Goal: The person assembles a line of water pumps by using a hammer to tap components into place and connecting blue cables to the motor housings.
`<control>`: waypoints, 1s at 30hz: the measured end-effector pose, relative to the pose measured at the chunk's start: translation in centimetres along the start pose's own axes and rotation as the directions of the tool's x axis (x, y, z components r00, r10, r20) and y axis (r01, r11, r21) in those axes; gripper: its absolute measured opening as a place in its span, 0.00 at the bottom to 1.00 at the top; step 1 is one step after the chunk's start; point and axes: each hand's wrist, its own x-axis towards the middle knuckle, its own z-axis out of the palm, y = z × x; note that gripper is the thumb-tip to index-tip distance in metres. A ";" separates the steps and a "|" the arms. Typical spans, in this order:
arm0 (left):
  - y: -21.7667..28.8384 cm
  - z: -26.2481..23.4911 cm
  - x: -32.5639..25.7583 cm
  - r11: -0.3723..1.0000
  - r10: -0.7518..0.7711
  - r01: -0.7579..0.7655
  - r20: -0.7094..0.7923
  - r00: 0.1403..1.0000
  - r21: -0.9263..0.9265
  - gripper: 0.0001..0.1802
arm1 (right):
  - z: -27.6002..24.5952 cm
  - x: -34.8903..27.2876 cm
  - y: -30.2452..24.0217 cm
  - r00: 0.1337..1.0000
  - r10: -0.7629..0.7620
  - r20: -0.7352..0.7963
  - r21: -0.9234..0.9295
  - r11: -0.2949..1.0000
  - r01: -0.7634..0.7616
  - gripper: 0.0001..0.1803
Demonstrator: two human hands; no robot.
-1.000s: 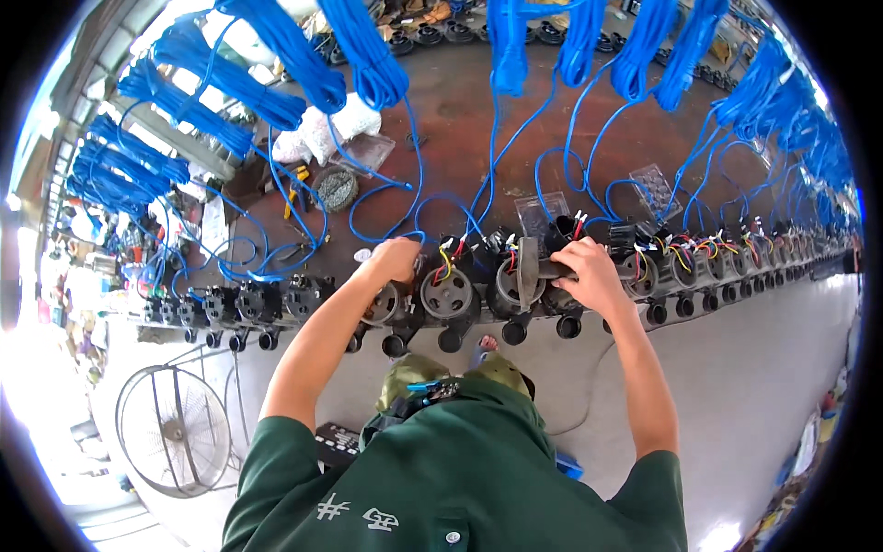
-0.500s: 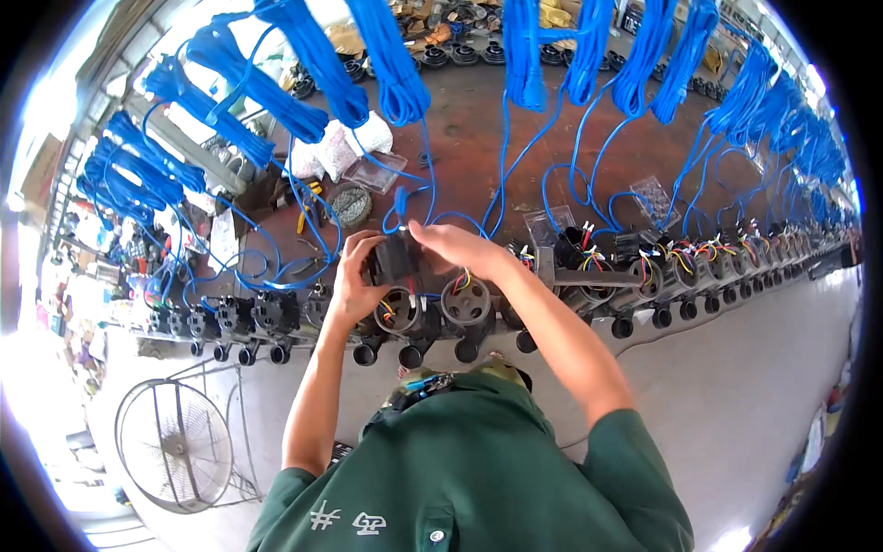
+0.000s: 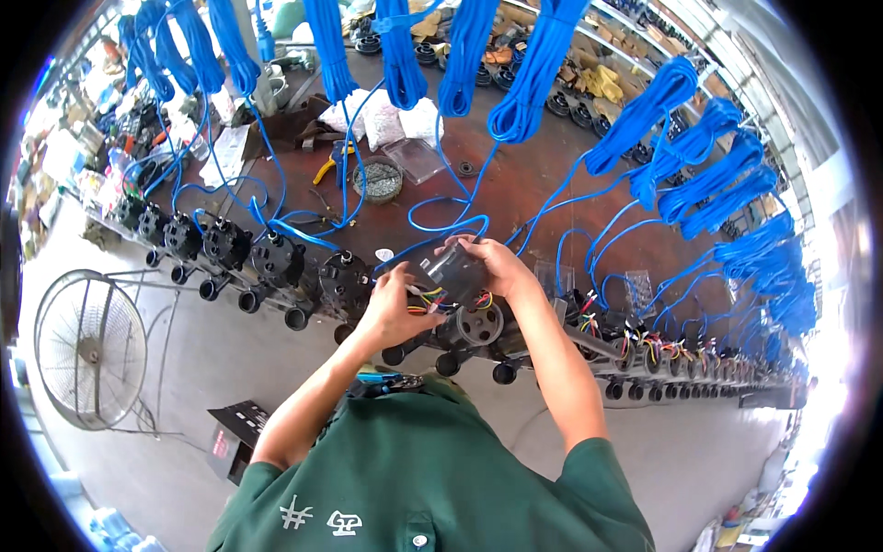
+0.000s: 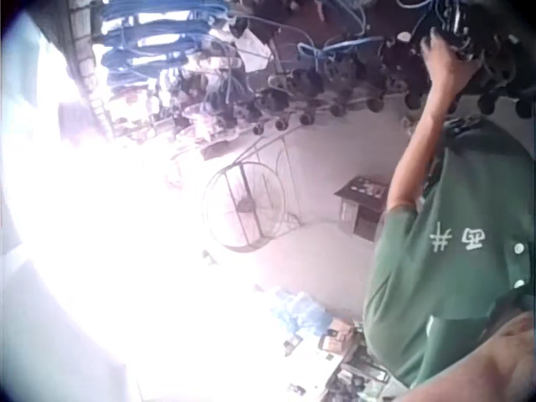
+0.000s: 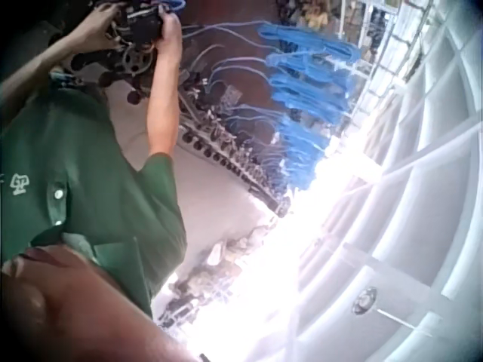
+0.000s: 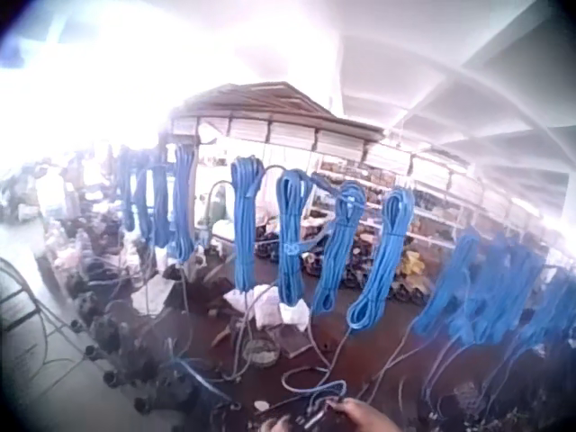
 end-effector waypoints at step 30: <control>-6.0 3.7 -4.4 0.917 -0.100 -0.042 -0.330 0.939 -0.397 0.35 | 5.0 2.1 7.8 0.691 -0.679 -0.248 -0.734 0.597 0.323 0.11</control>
